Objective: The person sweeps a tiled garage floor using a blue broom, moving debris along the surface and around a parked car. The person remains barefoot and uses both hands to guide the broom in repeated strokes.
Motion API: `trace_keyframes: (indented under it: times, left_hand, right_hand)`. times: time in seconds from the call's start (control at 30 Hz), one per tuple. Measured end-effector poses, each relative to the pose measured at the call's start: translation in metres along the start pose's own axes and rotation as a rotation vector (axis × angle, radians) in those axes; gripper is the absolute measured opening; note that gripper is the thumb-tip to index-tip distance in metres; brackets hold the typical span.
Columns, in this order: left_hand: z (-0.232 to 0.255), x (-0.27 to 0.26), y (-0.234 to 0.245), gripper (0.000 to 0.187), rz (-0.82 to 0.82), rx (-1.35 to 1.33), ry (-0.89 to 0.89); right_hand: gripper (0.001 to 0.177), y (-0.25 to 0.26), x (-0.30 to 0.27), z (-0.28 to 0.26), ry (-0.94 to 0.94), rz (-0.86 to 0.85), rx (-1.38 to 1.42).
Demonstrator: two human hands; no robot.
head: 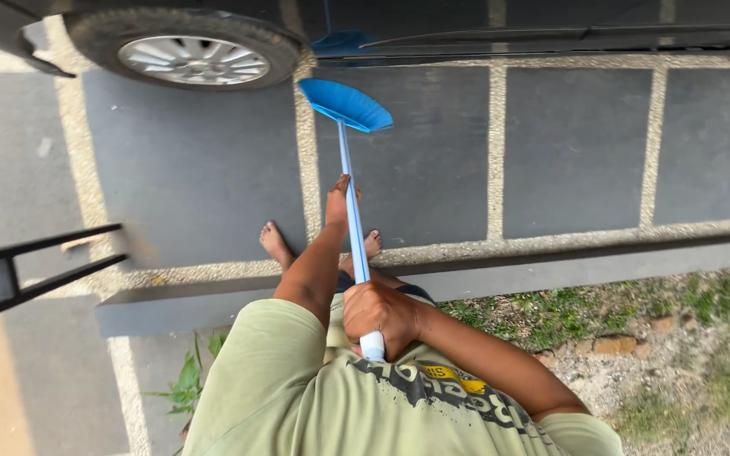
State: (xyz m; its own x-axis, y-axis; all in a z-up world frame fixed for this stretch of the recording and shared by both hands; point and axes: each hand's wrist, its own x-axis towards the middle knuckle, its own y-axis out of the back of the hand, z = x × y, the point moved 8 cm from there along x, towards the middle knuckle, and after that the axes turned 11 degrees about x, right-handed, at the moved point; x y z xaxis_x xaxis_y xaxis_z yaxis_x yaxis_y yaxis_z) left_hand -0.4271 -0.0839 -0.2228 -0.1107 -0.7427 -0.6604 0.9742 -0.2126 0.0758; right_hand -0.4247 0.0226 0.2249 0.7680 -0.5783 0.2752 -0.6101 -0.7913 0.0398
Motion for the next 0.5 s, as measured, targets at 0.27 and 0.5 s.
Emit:
trace_keyframes:
  times: [0.27, 0.5]
  left_hand:
    - [0.028, -0.055, 0.119, 0.039, 0.309, 0.498, -0.426]
    - [0.01, -0.083, 0.217, 0.041, 0.337, 0.647, -0.358]
  right_hand:
    - [0.025, -0.03, 0.089, -0.022, 0.159, -0.034, 0.03]
    - [0.018, -0.038, 0.144, -0.027, 0.184, 0.055, 0.143]
